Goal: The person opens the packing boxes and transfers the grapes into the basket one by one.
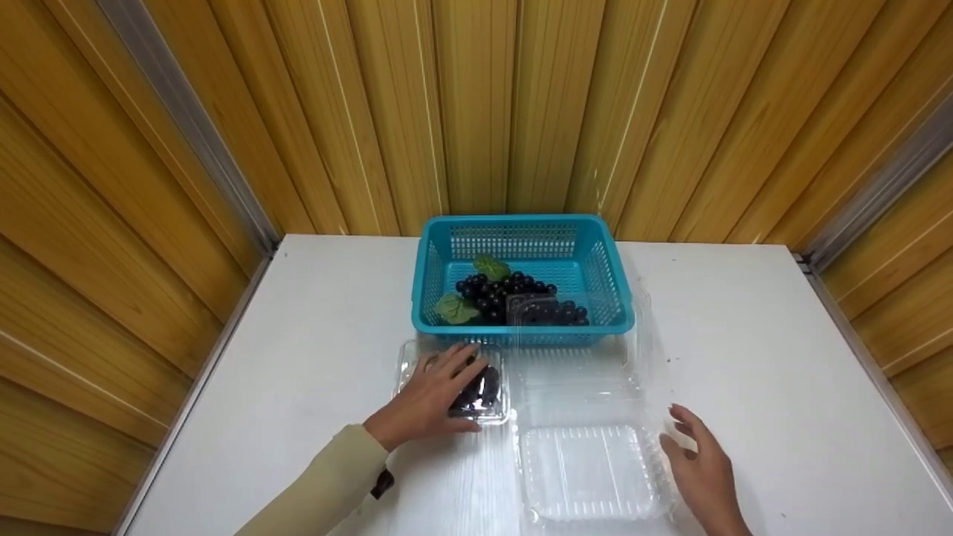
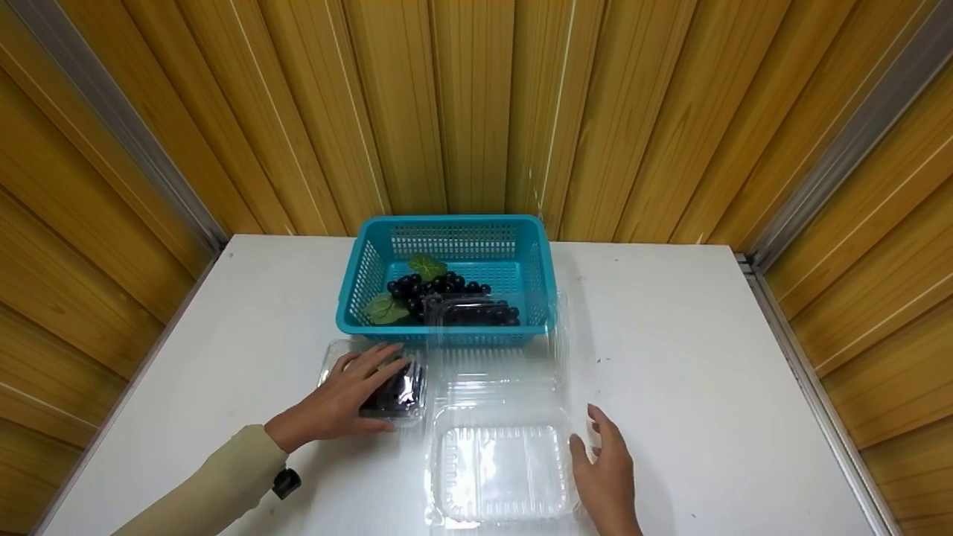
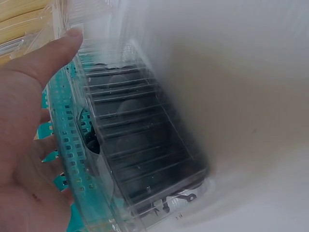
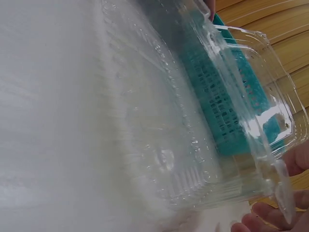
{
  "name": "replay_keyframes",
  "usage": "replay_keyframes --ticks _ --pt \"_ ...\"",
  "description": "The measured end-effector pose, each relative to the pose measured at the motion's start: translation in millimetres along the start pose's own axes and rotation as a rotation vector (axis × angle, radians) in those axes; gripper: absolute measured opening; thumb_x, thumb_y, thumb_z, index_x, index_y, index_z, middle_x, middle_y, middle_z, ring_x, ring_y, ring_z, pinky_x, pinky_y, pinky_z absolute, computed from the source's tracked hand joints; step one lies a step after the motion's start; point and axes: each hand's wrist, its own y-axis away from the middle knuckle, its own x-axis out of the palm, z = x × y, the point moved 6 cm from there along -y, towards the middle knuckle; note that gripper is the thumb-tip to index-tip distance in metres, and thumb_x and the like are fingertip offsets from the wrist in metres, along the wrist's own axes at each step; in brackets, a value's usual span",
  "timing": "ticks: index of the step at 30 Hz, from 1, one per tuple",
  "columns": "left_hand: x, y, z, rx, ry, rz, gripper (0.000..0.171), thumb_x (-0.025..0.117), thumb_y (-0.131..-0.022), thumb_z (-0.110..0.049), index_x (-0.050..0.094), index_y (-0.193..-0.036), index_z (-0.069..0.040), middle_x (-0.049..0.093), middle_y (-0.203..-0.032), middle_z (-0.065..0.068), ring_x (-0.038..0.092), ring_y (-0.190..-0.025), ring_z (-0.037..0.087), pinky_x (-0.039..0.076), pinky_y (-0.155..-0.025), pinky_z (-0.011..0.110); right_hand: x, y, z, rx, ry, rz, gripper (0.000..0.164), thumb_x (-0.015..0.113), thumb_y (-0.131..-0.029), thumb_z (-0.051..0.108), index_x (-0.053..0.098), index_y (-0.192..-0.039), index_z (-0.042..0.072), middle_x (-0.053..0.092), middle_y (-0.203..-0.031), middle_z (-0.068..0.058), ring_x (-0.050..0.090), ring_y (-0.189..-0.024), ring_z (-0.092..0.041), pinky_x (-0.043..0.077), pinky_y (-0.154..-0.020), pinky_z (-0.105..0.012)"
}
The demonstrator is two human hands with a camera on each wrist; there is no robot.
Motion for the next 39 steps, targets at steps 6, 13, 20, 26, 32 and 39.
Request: replay_keyframes --ticks 6,13,20,26,32,39 --pt "-0.6 2.5 -0.9 0.003 -0.015 -0.02 0.095 0.071 -0.078 -0.058 0.024 -0.154 -0.025 0.025 -0.16 0.007 0.023 -0.148 0.032 0.025 -0.114 0.056 -10 9 16 -0.089 -0.003 -0.119 0.054 0.051 -0.099 0.018 0.031 -0.148 0.006 0.032 -0.153 -0.02 0.027 -0.142 -0.038 0.033 -0.109 -0.054" --pt "1.4 4.1 -0.8 -0.002 -0.015 -0.024 0.091 0.068 -0.081 -0.058 0.025 -0.154 -0.025 0.024 -0.161 0.006 0.025 -0.147 0.032 0.025 -0.114 0.057 -10 21 43 -0.198 0.0 -0.191 0.047 0.052 -0.099 0.019 0.04 -0.143 0.007 0.041 -0.148 -0.015 0.034 -0.14 -0.034 0.036 -0.107 -0.051" --pt "1.9 4.1 -2.1 -0.012 -0.014 -0.025 0.089 0.067 -0.082 -0.058 0.028 -0.153 -0.022 0.024 -0.161 0.005 0.026 -0.147 0.032 0.024 -0.115 0.057 1 27 65 -0.253 -0.009 -0.158 0.042 0.054 -0.099 0.021 0.045 -0.139 0.011 0.047 -0.144 -0.008 0.041 -0.135 -0.024 0.042 -0.104 -0.045" --pt "2.9 3.2 -2.4 -0.032 0.001 -0.005 0.089 0.07 -0.081 -0.055 0.028 -0.153 -0.023 0.022 -0.161 0.005 0.022 -0.149 0.03 0.022 -0.116 0.055 17 24 75 -0.271 -0.015 -0.097 0.041 0.056 -0.098 0.021 0.048 -0.137 0.011 0.05 -0.142 -0.005 0.044 -0.133 -0.023 0.046 -0.102 -0.046" --pt "2.1 2.1 -2.5 -0.032 -0.017 -0.008 0.093 0.072 -0.079 -0.056 0.026 -0.153 -0.026 0.022 -0.161 0.005 0.021 -0.149 0.03 0.024 -0.115 0.055 27 20 78 -0.255 -0.025 -0.056 0.039 0.056 -0.098 0.017 0.048 -0.136 0.011 0.05 -0.141 -0.006 0.045 -0.132 -0.025 0.046 -0.102 -0.046" --pt "1.0 1.1 0.1 -0.086 0.006 0.023 0.097 0.074 -0.075 -0.057 0.024 -0.154 -0.03 0.02 -0.162 0.006 0.018 -0.149 0.032 0.019 -0.116 0.059 36 19 81 -0.276 -0.048 -0.029 0.038 0.056 -0.098 0.019 0.049 -0.135 0.012 0.051 -0.14 -0.006 0.045 -0.132 -0.025 0.045 -0.102 -0.045"
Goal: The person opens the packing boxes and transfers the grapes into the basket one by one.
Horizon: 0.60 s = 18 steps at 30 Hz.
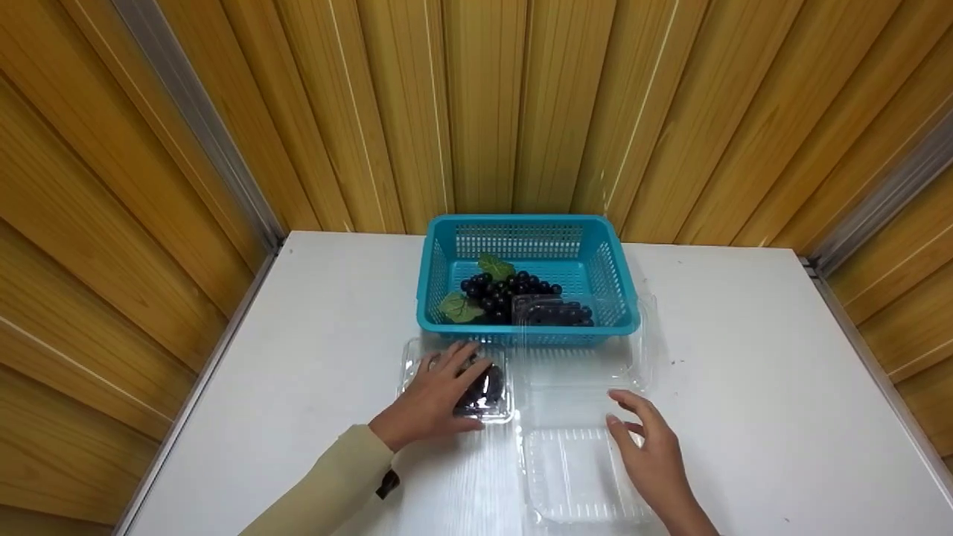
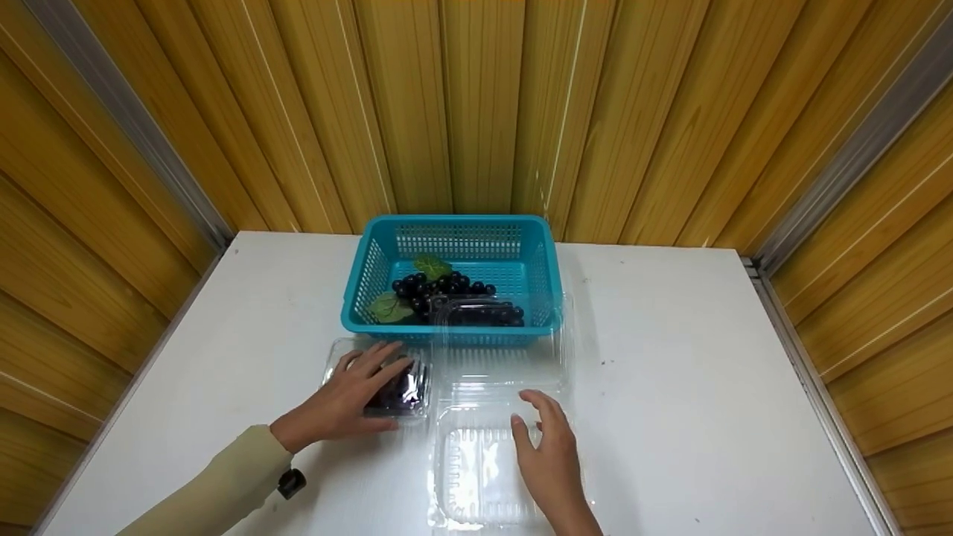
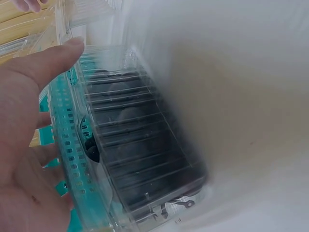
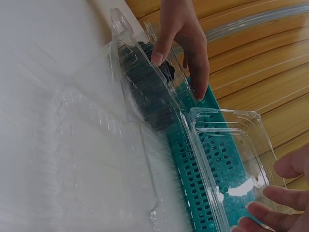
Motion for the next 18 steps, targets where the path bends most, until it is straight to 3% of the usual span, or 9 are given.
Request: replay_keyframes --ticks 7,18 --pt "-1.2 -2.8 6.4 -0.067 -0.016 0.023 0.105 0.074 -0.069 -0.066 0.025 -0.153 -0.028 0.02 -0.161 0.011 0.017 -0.148 0.039 0.012 -0.118 0.06 9 -2 2 -0.012 0.002 0.008 0.036 0.057 -0.098 0.018 0.052 -0.133 0.013 0.054 -0.137 -0.004 0.048 -0.13 -0.023 0.047 -0.1 -0.042" --pt "-1.3 -3.1 7.1 -0.07 -0.011 0.037 0.103 0.074 -0.071 -0.064 0.023 -0.154 -0.028 0.02 -0.161 0.012 0.015 -0.149 0.038 0.012 -0.118 0.06 21 -5 7 -0.017 -0.01 0.02 0.031 0.059 -0.096 0.014 0.057 -0.127 0.015 0.059 -0.131 -0.003 0.053 -0.126 -0.021 0.049 -0.097 -0.039"
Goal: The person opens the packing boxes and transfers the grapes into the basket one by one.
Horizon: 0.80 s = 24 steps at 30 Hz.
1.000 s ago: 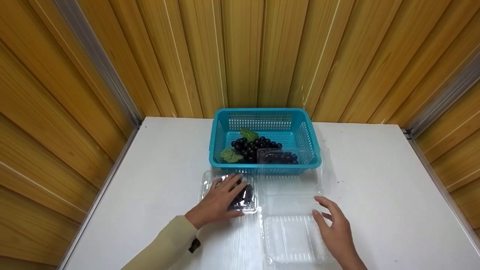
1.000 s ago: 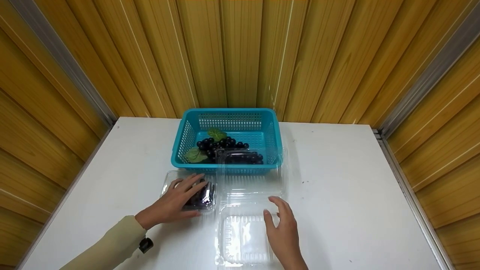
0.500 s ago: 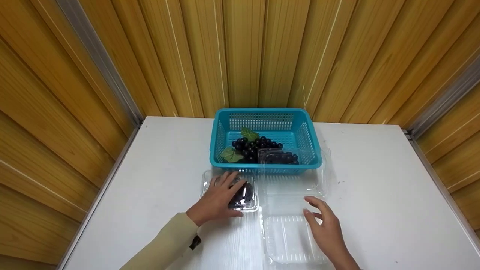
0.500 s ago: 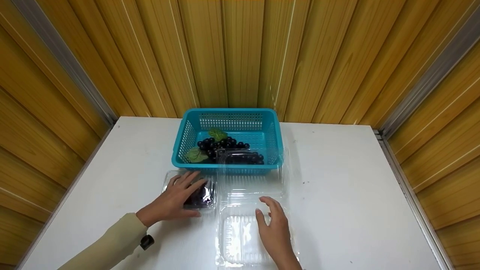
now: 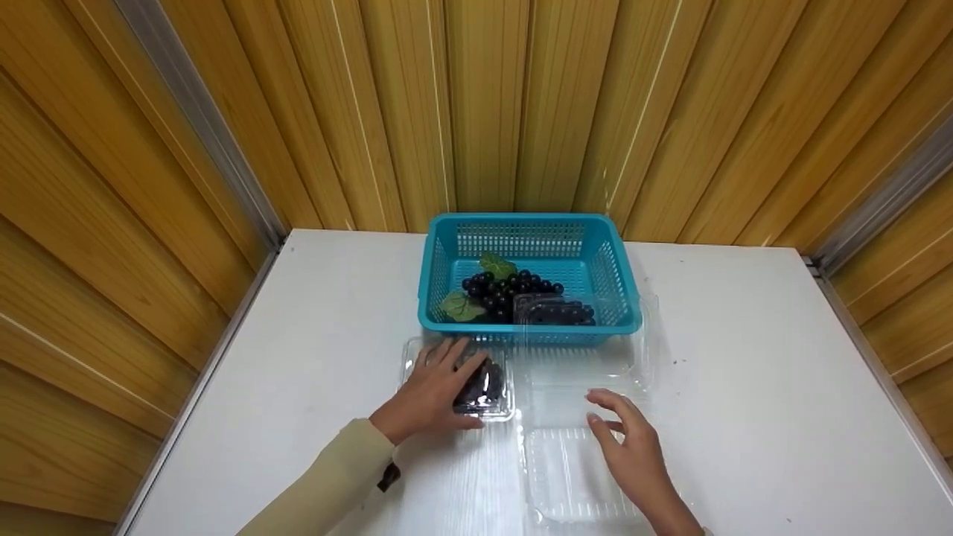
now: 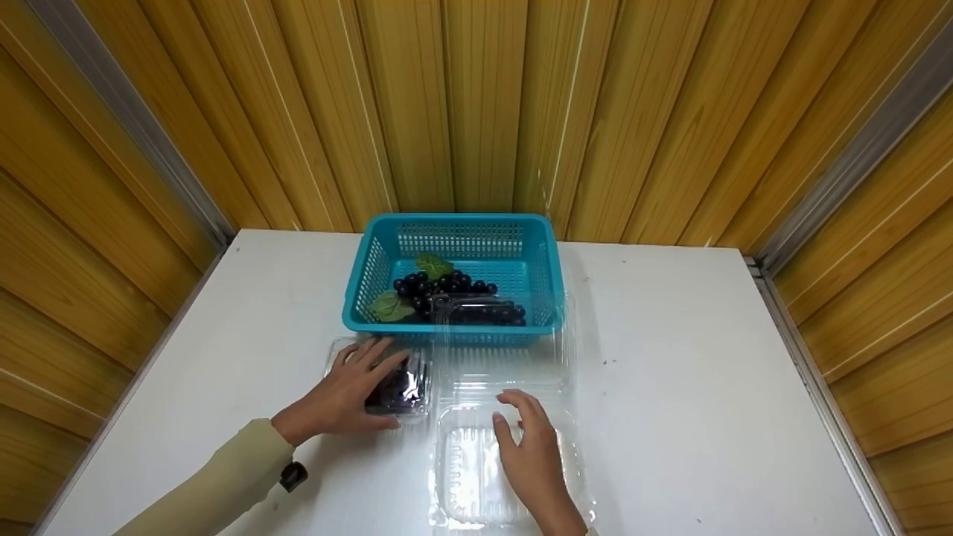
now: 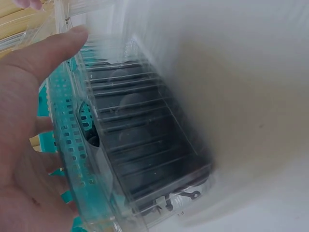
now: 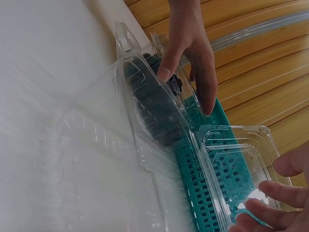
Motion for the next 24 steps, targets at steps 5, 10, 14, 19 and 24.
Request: replay_keyframes --ticks 5,10,14,19,24 --pt "0.2 2.0 -0.8 0.008 -0.006 0.0 0.102 0.073 -0.073 -0.063 0.021 -0.154 -0.03 0.019 -0.161 0.012 0.015 -0.149 0.038 0.012 -0.117 0.06 6 -1 3 -0.021 -0.002 -0.01 0.029 0.061 -0.095 0.012 0.06 -0.123 0.016 0.062 -0.127 0.0 0.055 -0.123 -0.018 0.05 -0.095 -0.037" --pt "-0.2 2.4 -2.8 0.031 0.0 -0.024 0.099 0.073 -0.074 -0.061 0.025 -0.153 -0.026 0.022 -0.16 0.013 0.019 -0.147 0.04 0.015 -0.116 0.06 11 -1 6 -0.042 -0.001 -0.013 0.026 0.064 -0.092 0.012 0.063 -0.118 0.015 0.064 -0.124 0.0 0.056 -0.122 -0.018 0.051 -0.094 -0.039" --pt "0.3 1.7 -3.5 0.036 -0.005 -0.039 0.102 0.076 -0.07 -0.062 0.027 -0.152 -0.025 0.025 -0.158 0.014 0.024 -0.146 0.04 0.019 -0.115 0.06 18 -1 8 -0.037 0.011 0.002 0.022 0.068 -0.09 0.013 0.066 -0.111 0.02 0.064 -0.125 0.003 0.056 -0.123 -0.017 0.051 -0.093 -0.041" --pt "0.1 0.8 -4.3 0.03 -0.009 -0.033 0.104 0.079 -0.066 -0.061 0.029 -0.15 -0.026 0.026 -0.157 0.015 0.025 -0.145 0.04 0.021 -0.114 0.061 26 -1 9 -0.023 0.024 0.026 0.022 0.069 -0.088 0.013 0.067 -0.108 0.021 0.063 -0.125 0.004 0.056 -0.123 -0.017 0.051 -0.093 -0.041" --pt "-0.1 1.3 -5.3 0.028 -0.022 -0.02 0.102 0.079 -0.066 -0.06 0.031 -0.149 -0.026 0.028 -0.157 0.014 0.025 -0.145 0.038 0.021 -0.115 0.058 32 -1 12 -0.052 0.021 0.036 0.022 0.071 -0.087 0.012 0.067 -0.106 0.022 0.064 -0.123 0.004 0.057 -0.12 -0.018 0.052 -0.091 -0.041"
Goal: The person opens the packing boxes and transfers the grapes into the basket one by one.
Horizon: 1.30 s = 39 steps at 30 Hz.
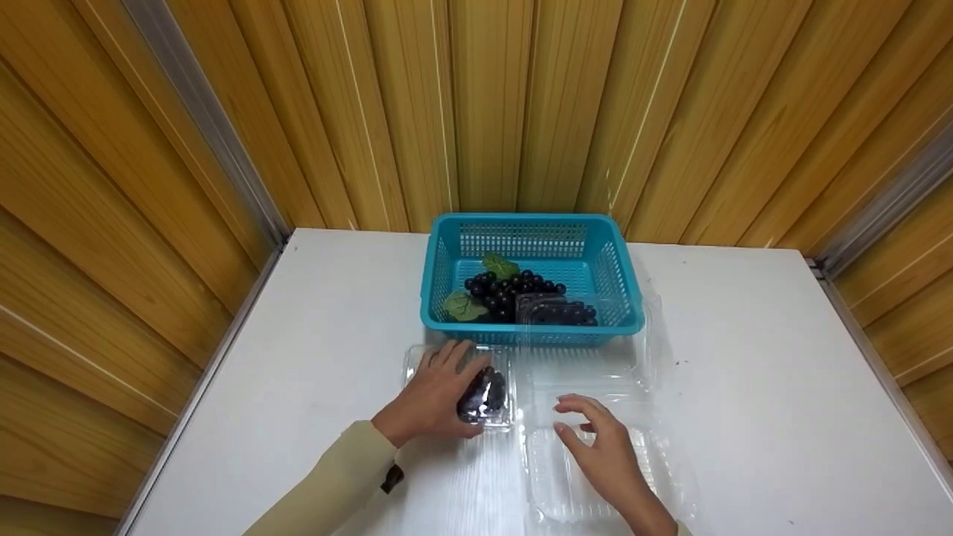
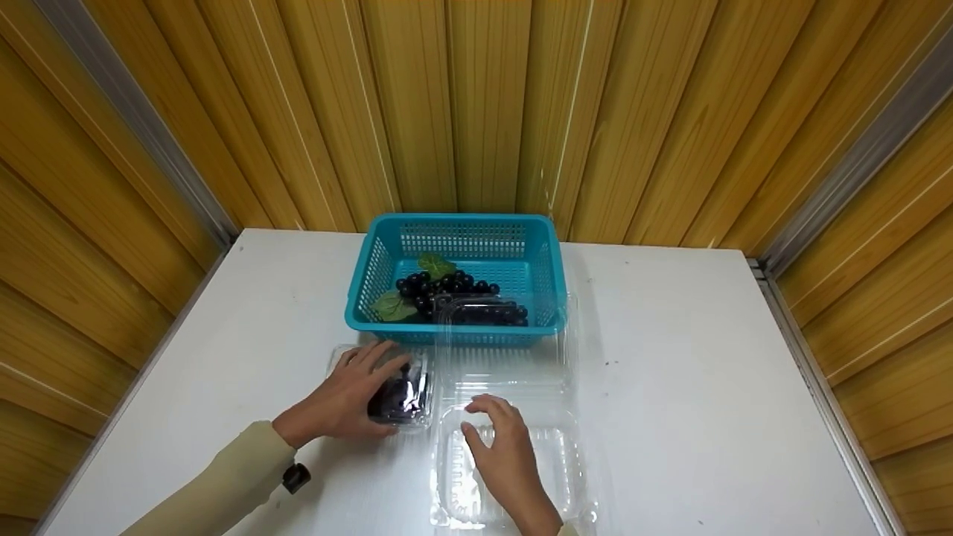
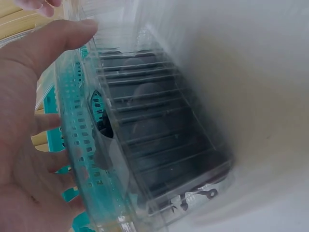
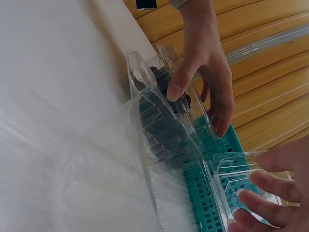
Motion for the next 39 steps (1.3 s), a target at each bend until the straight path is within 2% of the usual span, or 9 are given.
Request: replay_keyframes --ticks 7,15,22,32,37,39 --pt "-0.9 2.4 -1.9 0.001 -0.011 0.023 0.101 0.079 -0.069 -0.056 0.03 -0.151 -0.026 0.026 -0.158 0.013 0.023 -0.146 0.039 0.02 -0.116 0.057 7 2 7 -0.085 0.014 -0.006 0.021 0.074 -0.083 0.01 0.069 -0.101 0.018 0.066 -0.118 0.005 0.06 -0.113 -0.018 0.053 -0.085 -0.037" --pt "-5.9 4.5 -8.3 -0.002 -0.009 0.075 0.106 0.083 -0.064 -0.05 0.03 -0.152 -0.022 0.022 -0.159 0.017 0.021 -0.146 0.042 0.019 -0.118 0.055 14 3 14 -0.16 0.031 -0.012 0.02 0.076 -0.081 0.011 0.069 -0.099 0.018 0.066 -0.117 0.004 0.06 -0.112 -0.02 0.053 -0.082 -0.037" --pt "-6.1 7.1 -12.7 -0.03 -0.004 0.125 0.106 0.083 -0.067 -0.048 0.028 -0.153 -0.021 0.017 -0.161 0.017 0.016 -0.148 0.042 0.019 -0.118 0.054 20 2 19 -0.2 0.049 0.007 0.018 0.075 -0.082 0.014 0.069 -0.098 0.018 0.066 -0.118 0.002 0.06 -0.112 -0.023 0.053 -0.081 -0.039" --pt "-6.6 6.7 -15.4 -0.028 -0.013 0.137 0.104 0.083 -0.069 -0.044 0.027 -0.153 -0.02 0.016 -0.161 0.018 0.016 -0.148 0.042 0.02 -0.117 0.056 31 1 28 -0.276 0.137 0.004 0.019 0.078 -0.079 0.013 0.071 -0.097 0.017 0.064 -0.118 0.0 0.058 -0.112 -0.023 0.05 -0.089 -0.04" --pt "-9.3 7.0 -18.6 0.006 -0.078 0.102 0.104 0.084 -0.068 -0.047 0.03 -0.152 -0.017 0.022 -0.159 0.02 0.023 -0.145 0.043 0.025 -0.115 0.056 38 -2 30 -0.219 0.19 0.039 0.025 0.079 -0.079 0.016 0.072 -0.103 0.014 0.06 -0.126 0.0 0.053 -0.119 -0.022 0.048 -0.097 -0.043" --pt "-9.8 6.9 -19.9 0.022 -0.115 0.083 0.104 0.085 -0.068 -0.048 0.032 -0.151 -0.016 0.025 -0.157 0.021 0.026 -0.144 0.044 0.029 -0.113 0.056 40 -3 31 -0.224 0.22 0.037 0.028 0.08 -0.078 0.018 0.072 -0.104 0.012 0.058 -0.13 -0.001 0.051 -0.123 -0.024 0.046 -0.099 -0.046"
